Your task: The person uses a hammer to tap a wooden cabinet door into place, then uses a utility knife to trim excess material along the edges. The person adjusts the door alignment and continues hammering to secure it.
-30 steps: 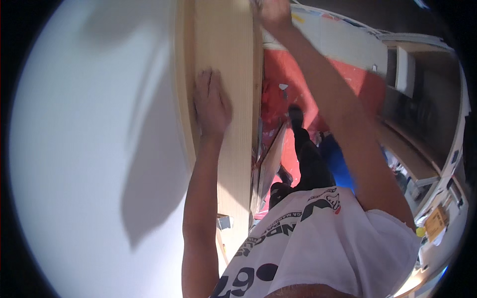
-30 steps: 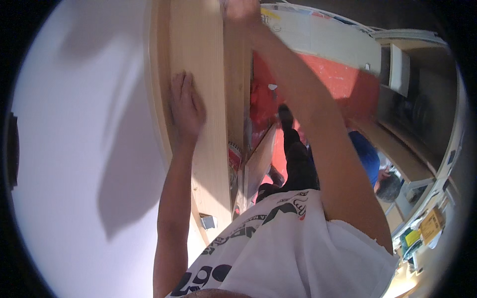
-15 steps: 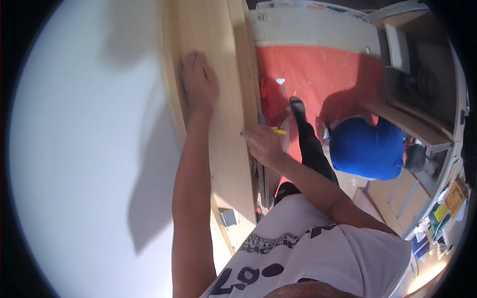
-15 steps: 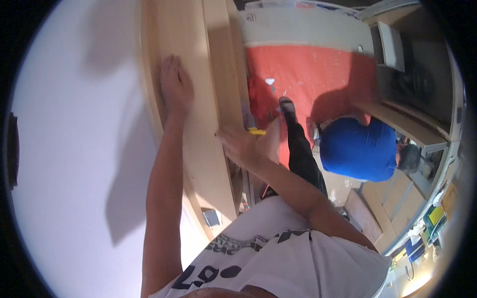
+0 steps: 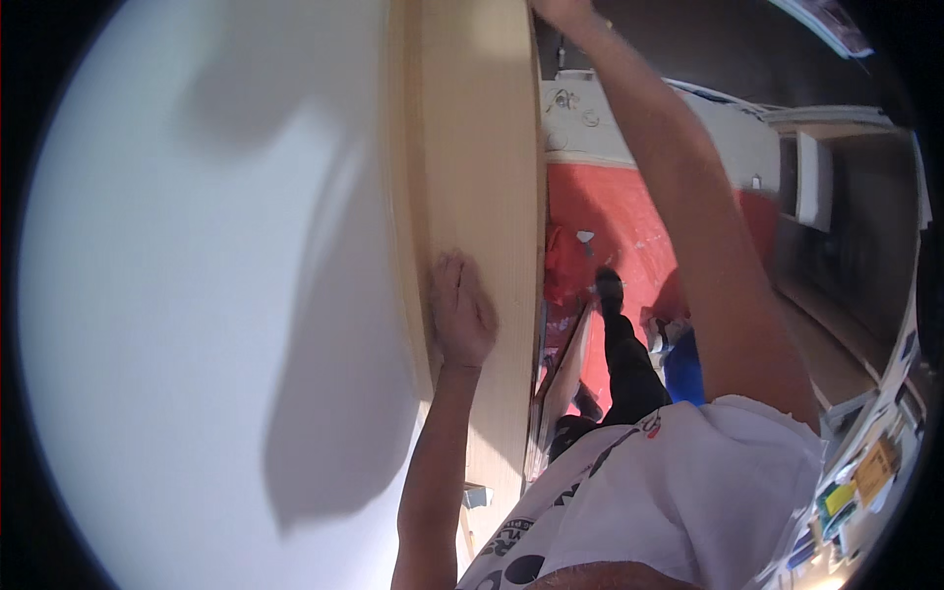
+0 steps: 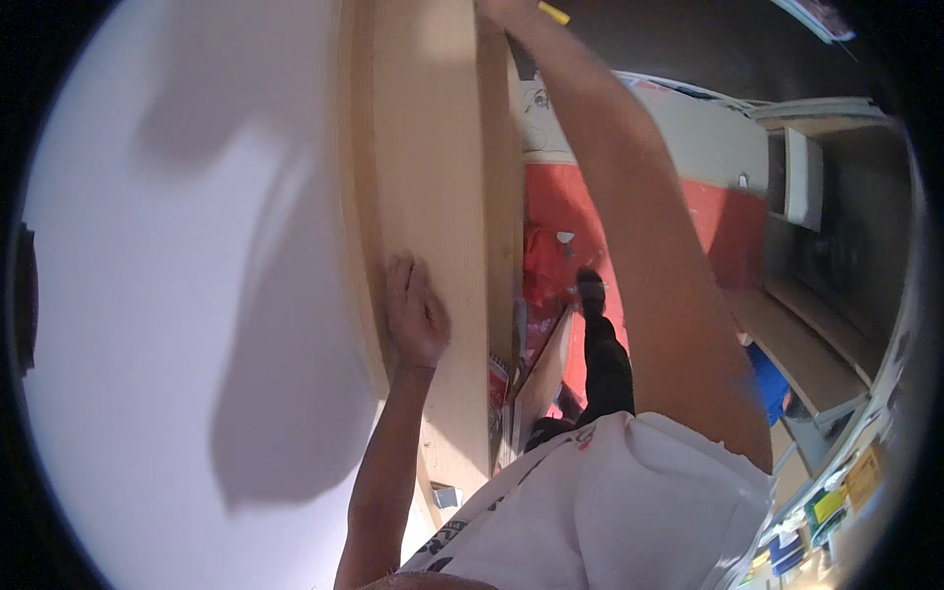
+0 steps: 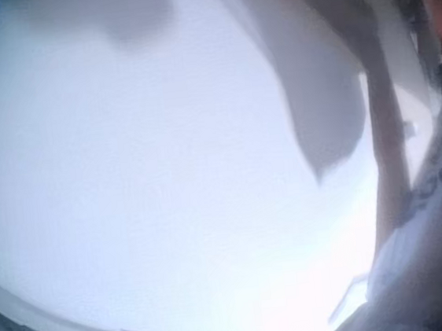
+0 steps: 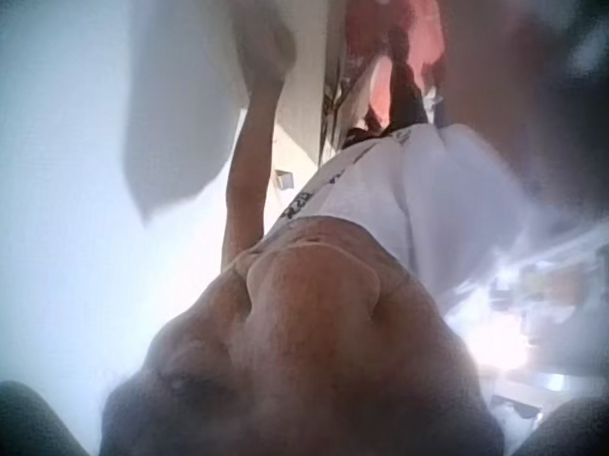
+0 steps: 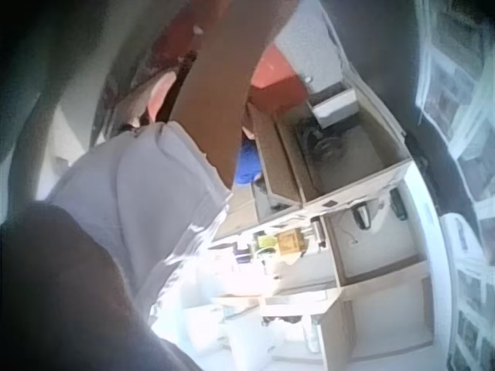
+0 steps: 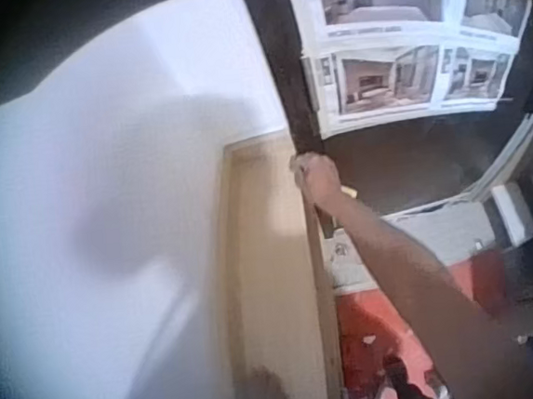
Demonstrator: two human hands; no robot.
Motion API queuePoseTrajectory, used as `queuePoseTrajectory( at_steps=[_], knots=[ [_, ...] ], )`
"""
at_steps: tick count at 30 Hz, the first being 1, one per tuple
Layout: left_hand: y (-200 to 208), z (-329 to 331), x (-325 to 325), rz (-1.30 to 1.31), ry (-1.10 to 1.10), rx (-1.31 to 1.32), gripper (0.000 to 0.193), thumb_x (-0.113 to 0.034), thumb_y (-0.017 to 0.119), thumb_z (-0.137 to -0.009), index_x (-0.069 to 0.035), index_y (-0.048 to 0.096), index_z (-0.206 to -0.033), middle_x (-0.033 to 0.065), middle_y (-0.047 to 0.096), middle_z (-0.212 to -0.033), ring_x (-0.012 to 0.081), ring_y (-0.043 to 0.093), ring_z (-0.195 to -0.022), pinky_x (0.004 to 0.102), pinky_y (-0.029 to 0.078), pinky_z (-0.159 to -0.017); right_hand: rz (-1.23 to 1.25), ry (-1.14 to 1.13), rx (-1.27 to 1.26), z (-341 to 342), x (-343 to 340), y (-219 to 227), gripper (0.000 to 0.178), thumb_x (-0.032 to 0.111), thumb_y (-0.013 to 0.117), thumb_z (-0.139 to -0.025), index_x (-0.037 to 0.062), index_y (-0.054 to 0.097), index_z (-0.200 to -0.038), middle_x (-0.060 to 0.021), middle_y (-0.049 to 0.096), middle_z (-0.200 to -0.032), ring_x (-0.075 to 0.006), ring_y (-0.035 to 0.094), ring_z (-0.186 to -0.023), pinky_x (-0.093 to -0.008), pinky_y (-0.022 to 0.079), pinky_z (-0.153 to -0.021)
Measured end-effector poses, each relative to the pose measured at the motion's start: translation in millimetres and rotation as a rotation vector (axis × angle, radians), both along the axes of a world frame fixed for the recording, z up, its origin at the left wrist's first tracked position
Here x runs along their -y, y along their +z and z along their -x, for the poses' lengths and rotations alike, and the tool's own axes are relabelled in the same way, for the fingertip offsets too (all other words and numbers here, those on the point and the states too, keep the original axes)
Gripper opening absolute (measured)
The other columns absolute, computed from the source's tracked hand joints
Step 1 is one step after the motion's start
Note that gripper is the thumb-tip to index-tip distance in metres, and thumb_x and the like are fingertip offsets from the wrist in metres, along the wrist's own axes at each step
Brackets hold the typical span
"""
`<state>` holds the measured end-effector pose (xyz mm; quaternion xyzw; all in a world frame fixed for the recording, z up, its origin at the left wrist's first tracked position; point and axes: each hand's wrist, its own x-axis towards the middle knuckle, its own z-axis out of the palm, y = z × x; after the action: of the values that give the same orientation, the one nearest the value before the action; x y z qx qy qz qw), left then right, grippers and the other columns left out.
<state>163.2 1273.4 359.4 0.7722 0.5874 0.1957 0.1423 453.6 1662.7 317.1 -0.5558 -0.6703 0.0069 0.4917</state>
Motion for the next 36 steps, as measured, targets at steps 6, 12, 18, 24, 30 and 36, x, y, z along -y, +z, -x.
queuePoseTrajectory(
  at_steps=[6,12,18,24,30,36],
  knots=[
    [1,0,1,0.001,0.024,-0.023,0.043,-0.003,0.052,-0.088,0.005,0.057,-0.129,0.0248,0.052,-0.137,0.0462,0.046,-0.131,0.0523,0.036,-0.113,-0.026,-0.001,-0.251,8,-46,6,0.016,0.015,0.062,-0.084,0.0028,0.071,-0.083,-0.0197,0.069,-0.081,-0.0394,0.067,-0.078,-0.0430,0.055,-0.070],
    [0,0,5,0.004,0.027,-0.066,0.043,-0.004,0.050,-0.090,0.006,0.054,-0.132,0.0272,0.051,-0.136,0.0468,0.046,-0.129,0.0531,0.036,-0.110,-0.050,-0.010,-0.355,19,-13,-6,0.015,0.013,0.063,-0.084,0.0013,0.071,-0.082,-0.0210,0.068,-0.081,-0.0393,0.068,-0.079,-0.0430,0.054,-0.069],
    [5,-8,5,-0.017,-0.004,-0.127,0.042,-0.004,0.046,-0.094,0.008,0.051,-0.134,0.0302,0.046,-0.139,0.0461,0.042,-0.132,0.0514,0.033,-0.112,0.039,-0.071,-0.382,47,114,-11,0.012,0.009,0.061,-0.084,0.0001,0.069,-0.081,-0.0225,0.067,-0.080,-0.0388,0.068,-0.079,-0.0431,0.053,-0.069],
    [10,-8,12,-0.038,0.018,-0.174,0.041,-0.004,0.043,-0.097,0.007,0.048,-0.136,0.0268,0.045,-0.143,0.0410,0.038,-0.137,0.0479,0.032,-0.115,0.476,0.067,-0.444,130,388,-3,0.021,0.015,0.060,-0.091,0.0008,0.069,-0.102,-0.0207,0.068,-0.095,-0.0385,0.064,-0.092,-0.0453,0.050,-0.083],
    [0,4,17,-0.082,0.060,-0.112,0.041,-0.008,0.039,-0.100,0.004,0.051,-0.137,0.0225,0.047,-0.145,0.0389,0.038,-0.139,0.0463,0.031,-0.117,0.519,0.267,-0.575,183,648,8,0.039,0.001,0.069,-0.075,0.0035,0.066,-0.114,-0.0119,0.067,-0.106,-0.0322,0.066,-0.098,-0.0446,0.053,-0.082],
    [6,-15,-12,-0.048,-0.002,-0.183,0.039,-0.005,0.042,-0.098,0.008,0.051,-0.134,0.0259,0.046,-0.143,0.0421,0.039,-0.137,0.0471,0.030,-0.116,0.492,0.218,-0.541,135,502,5,0.026,0.005,0.065,-0.081,0.0038,0.069,-0.106,-0.0153,0.069,-0.096,-0.0360,0.066,-0.094,-0.0442,0.053,-0.083]
  ],
)
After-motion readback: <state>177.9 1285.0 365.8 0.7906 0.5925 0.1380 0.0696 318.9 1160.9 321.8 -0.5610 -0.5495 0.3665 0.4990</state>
